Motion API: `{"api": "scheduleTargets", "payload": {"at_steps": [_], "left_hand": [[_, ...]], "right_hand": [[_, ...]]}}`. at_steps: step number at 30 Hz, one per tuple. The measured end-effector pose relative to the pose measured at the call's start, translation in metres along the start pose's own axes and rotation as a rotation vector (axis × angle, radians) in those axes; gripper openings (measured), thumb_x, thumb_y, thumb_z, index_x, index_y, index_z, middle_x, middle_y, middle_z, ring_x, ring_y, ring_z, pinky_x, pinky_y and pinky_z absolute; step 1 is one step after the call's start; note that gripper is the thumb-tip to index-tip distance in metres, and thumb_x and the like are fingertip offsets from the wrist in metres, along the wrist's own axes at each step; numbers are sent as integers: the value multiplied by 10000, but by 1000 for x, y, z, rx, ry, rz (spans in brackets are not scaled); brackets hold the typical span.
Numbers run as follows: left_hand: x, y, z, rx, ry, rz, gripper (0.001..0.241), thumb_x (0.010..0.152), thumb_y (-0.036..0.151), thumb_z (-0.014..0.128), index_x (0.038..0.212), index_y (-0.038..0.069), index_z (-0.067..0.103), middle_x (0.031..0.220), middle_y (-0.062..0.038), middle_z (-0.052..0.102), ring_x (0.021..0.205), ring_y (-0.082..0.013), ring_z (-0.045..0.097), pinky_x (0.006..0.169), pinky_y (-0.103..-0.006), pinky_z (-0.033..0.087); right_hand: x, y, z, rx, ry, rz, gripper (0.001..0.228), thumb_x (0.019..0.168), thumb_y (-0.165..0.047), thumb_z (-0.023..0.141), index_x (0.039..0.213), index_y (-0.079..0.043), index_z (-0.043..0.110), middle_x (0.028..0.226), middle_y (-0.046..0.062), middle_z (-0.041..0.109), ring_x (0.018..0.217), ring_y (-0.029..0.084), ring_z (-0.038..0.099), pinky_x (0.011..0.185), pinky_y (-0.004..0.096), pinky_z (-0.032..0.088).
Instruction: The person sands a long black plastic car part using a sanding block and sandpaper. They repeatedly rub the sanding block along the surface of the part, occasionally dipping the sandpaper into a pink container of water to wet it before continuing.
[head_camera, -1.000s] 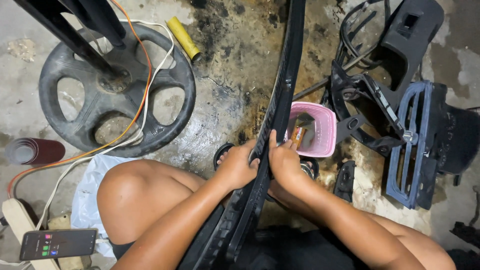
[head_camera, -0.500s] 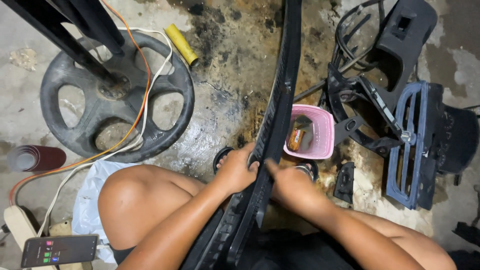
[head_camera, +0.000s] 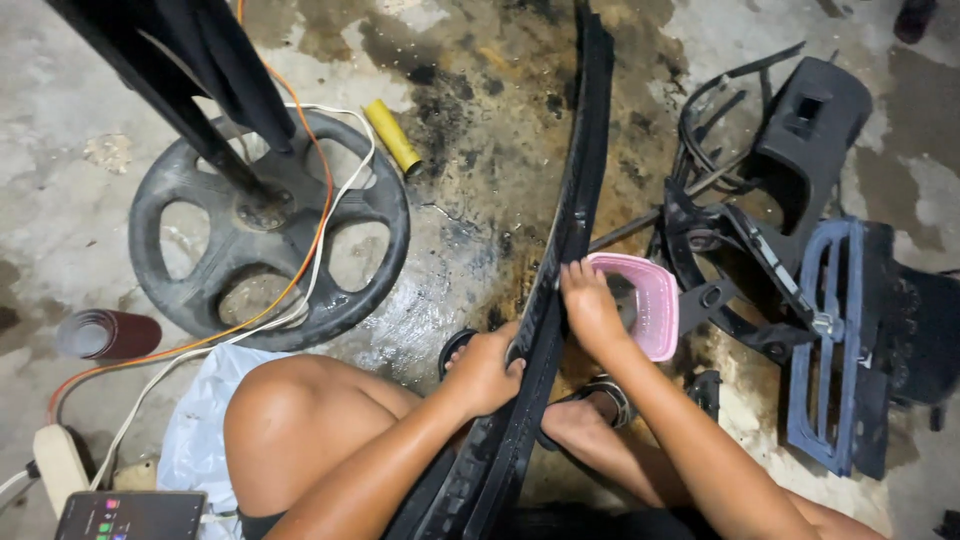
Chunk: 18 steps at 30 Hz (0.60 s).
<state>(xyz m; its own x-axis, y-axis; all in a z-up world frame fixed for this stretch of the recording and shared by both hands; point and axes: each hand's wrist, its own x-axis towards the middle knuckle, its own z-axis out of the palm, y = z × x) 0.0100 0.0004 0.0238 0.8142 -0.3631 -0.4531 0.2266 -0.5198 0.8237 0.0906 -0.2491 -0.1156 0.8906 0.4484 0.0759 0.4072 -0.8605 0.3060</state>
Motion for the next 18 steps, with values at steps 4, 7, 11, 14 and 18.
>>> {"api": "scheduleTargets", "payload": {"at_steps": [4,7,11,14,18], "left_hand": [[-6,10,-2,64,-59,-41,556,958,170,602,1496,132,470,1124,-194,740,1054,-412,688,1118,-610,388],[-2,1,5,56,-15,29,598,935,94,576,1518,87,439,1031,-214,755,952,-383,719,1054,-494,420],[4,-8,16,96,30,130,614,912,99,550,1511,18,442,1043,-268,738,928,-447,701,934,-471,511],[3,-8,20,77,55,191,513,885,59,521,1394,2,522,898,-252,732,790,-440,694,737,-464,522],[1,-6,17,153,33,165,499,898,98,542,1396,69,528,784,-237,687,748,-466,656,702,-504,480]], "right_hand": [[-76,-49,-45,-81,-62,-208,496,864,-85,551,1346,35,560,1354,245,599,1303,417,556,1035,512,443],[-112,-70,-44,-45,-75,-262,634,844,-83,507,1446,105,449,1482,320,495,1394,495,467,1151,567,383],[-82,-75,-32,-248,-6,-59,535,915,-100,440,1414,78,517,1407,328,567,1334,486,543,1128,563,432],[-38,-43,7,-273,97,-18,441,900,-96,494,1306,31,612,1311,297,635,1247,490,598,1055,554,467],[17,4,68,-272,108,2,412,916,-141,505,1282,-20,649,1267,243,673,1211,439,645,1038,486,495]]}}
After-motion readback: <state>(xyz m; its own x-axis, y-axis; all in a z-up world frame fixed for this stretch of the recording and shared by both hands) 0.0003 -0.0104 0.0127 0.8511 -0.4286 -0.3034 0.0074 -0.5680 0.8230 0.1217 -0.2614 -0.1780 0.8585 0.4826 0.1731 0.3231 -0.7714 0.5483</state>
